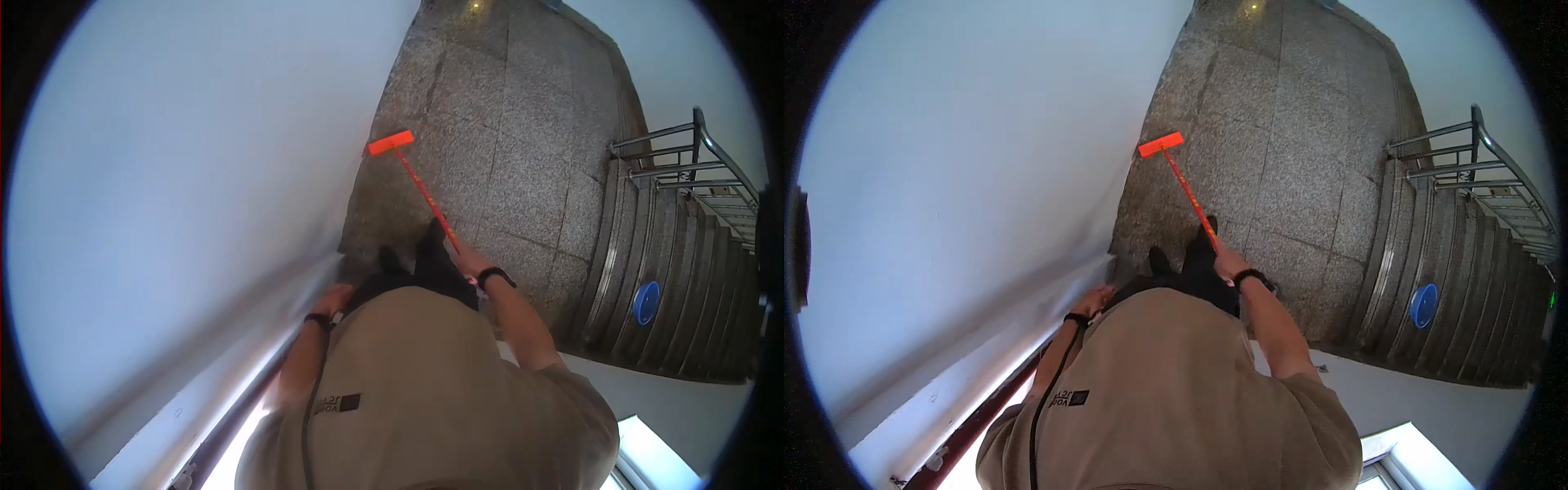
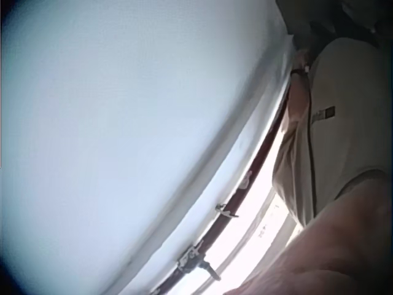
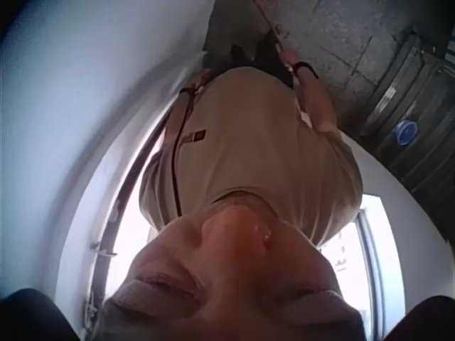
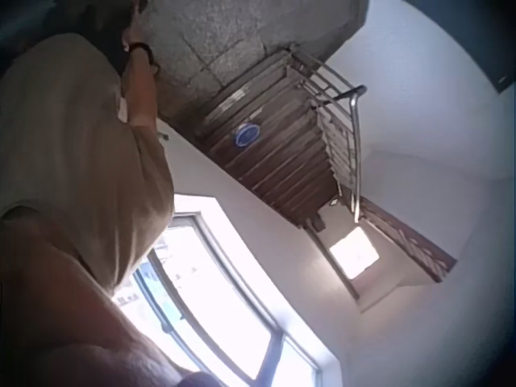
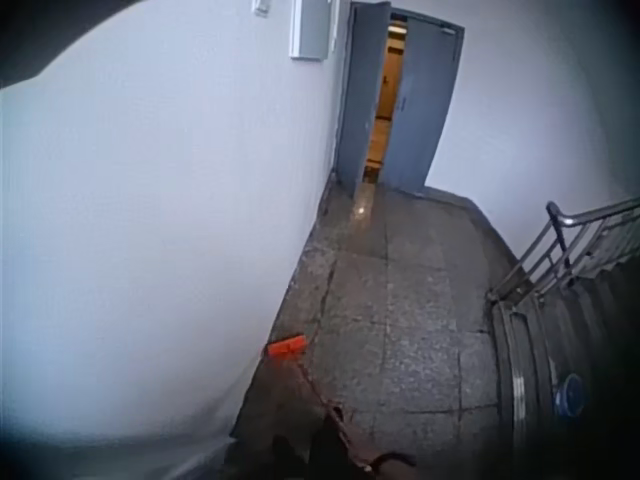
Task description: The recorder is sweeping the landing and floor area of a stairwell using a red broom.
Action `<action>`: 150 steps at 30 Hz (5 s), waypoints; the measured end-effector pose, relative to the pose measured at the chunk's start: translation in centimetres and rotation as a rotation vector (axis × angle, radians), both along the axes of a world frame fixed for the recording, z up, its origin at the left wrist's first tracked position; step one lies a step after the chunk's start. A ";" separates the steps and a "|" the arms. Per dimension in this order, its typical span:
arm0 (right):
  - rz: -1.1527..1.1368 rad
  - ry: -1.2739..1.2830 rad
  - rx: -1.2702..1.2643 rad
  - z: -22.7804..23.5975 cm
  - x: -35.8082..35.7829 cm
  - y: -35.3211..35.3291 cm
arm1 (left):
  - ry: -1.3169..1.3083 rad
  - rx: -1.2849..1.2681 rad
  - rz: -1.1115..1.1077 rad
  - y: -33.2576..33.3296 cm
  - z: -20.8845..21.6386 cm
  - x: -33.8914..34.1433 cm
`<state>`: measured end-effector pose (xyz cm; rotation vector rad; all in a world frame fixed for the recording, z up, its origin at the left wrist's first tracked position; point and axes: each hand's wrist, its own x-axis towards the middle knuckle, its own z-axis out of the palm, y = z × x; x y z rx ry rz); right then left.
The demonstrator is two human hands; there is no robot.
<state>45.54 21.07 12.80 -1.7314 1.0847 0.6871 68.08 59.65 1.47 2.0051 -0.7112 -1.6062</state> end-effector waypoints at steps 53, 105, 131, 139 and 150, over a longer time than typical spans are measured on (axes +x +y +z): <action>-0.163 0.076 -0.220 -4.6 -4.9 -7.9 | 0.337 0.301 0.307 -9.0 6.5 3.1; -0.336 0.079 -0.177 1.8 -27.3 19.2 | 0.188 -0.175 -0.264 -12.1 -3.1 4.0; -0.290 0.122 -0.256 -4.8 -16.2 -11.7 | 0.285 0.364 0.235 -24.2 5.2 2.4; -0.321 0.133 -0.066 -1.6 -29.2 5.9 | 0.192 0.344 -0.062 -28.5 6.3 1.3; -0.260 0.147 -0.115 -6.4 -24.8 -2.3 | 0.037 0.227 -0.086 -31.8 8.7 0.6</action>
